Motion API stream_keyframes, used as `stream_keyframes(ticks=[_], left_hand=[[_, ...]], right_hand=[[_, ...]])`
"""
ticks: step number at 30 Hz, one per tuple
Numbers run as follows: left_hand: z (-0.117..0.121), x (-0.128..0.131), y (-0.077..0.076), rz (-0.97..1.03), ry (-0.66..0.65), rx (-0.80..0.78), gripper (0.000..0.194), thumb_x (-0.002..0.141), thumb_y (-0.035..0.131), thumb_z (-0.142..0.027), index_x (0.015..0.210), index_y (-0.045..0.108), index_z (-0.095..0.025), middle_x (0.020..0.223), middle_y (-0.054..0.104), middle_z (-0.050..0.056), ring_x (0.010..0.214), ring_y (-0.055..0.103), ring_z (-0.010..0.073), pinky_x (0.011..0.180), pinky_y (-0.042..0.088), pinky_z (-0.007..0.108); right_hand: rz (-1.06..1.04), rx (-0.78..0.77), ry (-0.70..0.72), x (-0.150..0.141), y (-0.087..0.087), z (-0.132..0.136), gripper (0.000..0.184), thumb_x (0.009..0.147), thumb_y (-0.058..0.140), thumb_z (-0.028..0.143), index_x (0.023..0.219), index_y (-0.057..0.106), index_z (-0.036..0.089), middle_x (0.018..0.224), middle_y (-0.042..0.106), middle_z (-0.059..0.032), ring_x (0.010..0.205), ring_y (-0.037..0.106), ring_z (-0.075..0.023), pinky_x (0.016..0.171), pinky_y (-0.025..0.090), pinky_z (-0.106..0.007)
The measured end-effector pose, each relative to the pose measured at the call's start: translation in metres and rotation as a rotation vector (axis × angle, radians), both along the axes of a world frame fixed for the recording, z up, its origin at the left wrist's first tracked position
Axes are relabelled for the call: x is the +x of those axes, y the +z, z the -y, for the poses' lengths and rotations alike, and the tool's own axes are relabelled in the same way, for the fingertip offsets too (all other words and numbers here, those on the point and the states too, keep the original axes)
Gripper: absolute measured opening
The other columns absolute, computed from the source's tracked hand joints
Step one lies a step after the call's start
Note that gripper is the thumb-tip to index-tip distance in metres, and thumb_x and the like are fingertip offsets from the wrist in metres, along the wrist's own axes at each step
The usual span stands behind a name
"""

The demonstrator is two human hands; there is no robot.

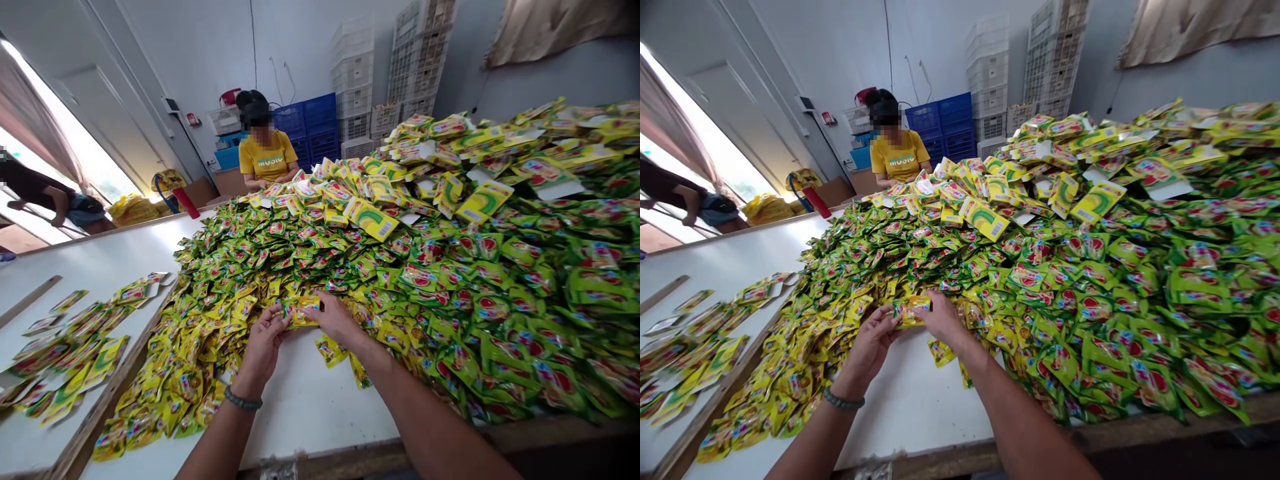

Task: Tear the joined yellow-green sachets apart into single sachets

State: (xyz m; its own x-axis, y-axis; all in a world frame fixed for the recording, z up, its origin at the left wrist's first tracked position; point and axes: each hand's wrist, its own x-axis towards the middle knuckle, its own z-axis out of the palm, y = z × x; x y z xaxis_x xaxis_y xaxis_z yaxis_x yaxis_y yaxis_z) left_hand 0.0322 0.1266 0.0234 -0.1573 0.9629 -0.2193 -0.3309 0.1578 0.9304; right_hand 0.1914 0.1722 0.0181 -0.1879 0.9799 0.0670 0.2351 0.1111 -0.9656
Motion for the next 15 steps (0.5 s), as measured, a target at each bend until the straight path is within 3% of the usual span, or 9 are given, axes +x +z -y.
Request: stream_keyframes(ticks=[2,4,6,8,11,12,13,15], left_hand=[[0.000,0.004,0.001,-0.040,-0.020,0.035,0.046,0.058,0.076,-0.033,0.096,0.053,-0.020,0.076,0.064,-0.002,0.073,0.062,0.0137,0.070,0.051,0.026],[-0.004,0.007,0.004,-0.103,-0.004,0.075,0.043,0.057,0.078,-0.032,0.089,0.052,-0.020,0.066,0.060,-0.005,0.066,0.060,0.0112,0.067,0.048,0.022],[-0.013,0.008,0.011,-0.178,-0.022,0.095,0.042,0.055,0.080,-0.030,0.083,0.051,-0.019,0.059,0.056,-0.007,0.059,0.056,0.0089,0.062,0.045,0.019],[-0.027,0.008,0.026,-0.284,-0.148,0.094,0.040,0.055,0.079,-0.032,0.079,0.050,-0.019,0.058,0.056,-0.006,0.056,0.055,0.0097,0.058,0.044,0.020],[-0.052,0.014,0.068,-0.658,-0.464,0.083,0.035,0.059,0.073,-0.041,0.076,0.053,-0.018,0.058,0.058,-0.001,0.054,0.055,0.0149,0.054,0.043,0.025],[-0.062,0.021,0.086,-0.865,-0.497,0.106,0.034,0.061,0.070,-0.044,0.079,0.056,-0.018,0.060,0.059,0.000,0.054,0.055,0.0166,0.054,0.044,0.027],[-0.071,0.032,0.105,-1.098,-0.465,0.163,0.036,0.064,0.067,-0.046,0.085,0.058,-0.018,0.064,0.061,0.003,0.056,0.056,0.0188,0.056,0.045,0.030],[-0.089,0.066,0.138,-1.533,-0.266,0.404,0.045,0.071,0.061,-0.046,0.106,0.058,-0.018,0.087,0.065,0.009,0.073,0.061,0.0248,0.068,0.047,0.036]], right_hand=[[0.081,0.030,-0.025,-0.002,0.001,0.002,0.021,0.073,0.063,0.029,0.091,0.064,0.018,0.091,0.066,-0.0045,0.084,0.060,-0.0194,0.073,0.046,-0.029],[0.026,0.008,-0.011,-0.003,0.001,0.002,0.021,0.073,0.063,0.030,0.091,0.062,0.019,0.083,0.065,-0.0022,0.077,0.059,-0.0175,0.068,0.046,-0.027],[-0.159,-0.064,-0.019,-0.004,0.002,0.001,0.033,0.071,0.067,0.034,0.098,0.058,0.019,0.080,0.065,-0.0003,0.072,0.059,-0.0157,0.064,0.046,-0.026],[-0.400,-0.149,-0.030,-0.002,0.005,-0.001,0.046,0.066,0.072,0.039,0.104,0.054,0.019,0.080,0.064,-0.0002,0.070,0.060,-0.0152,0.062,0.047,-0.025],[-0.669,-0.222,0.021,0.002,0.015,-0.003,0.049,0.062,0.074,0.048,0.096,0.057,0.017,0.080,0.065,-0.0023,0.069,0.062,-0.0171,0.058,0.050,-0.027],[-0.716,-0.233,0.013,0.004,0.019,-0.004,0.049,0.060,0.074,0.050,0.092,0.058,0.017,0.079,0.064,-0.0026,0.068,0.062,-0.0177,0.055,0.050,-0.027],[-0.737,-0.244,-0.014,0.005,0.022,-0.005,0.050,0.058,0.076,0.051,0.090,0.058,0.017,0.077,0.064,-0.0025,0.064,0.061,-0.0177,0.051,0.050,-0.027],[-0.696,-0.262,-0.087,0.005,0.025,-0.006,0.051,0.054,0.077,0.050,0.088,0.058,0.017,0.069,0.062,-0.0007,0.053,0.058,-0.0160,0.042,0.047,-0.026]])
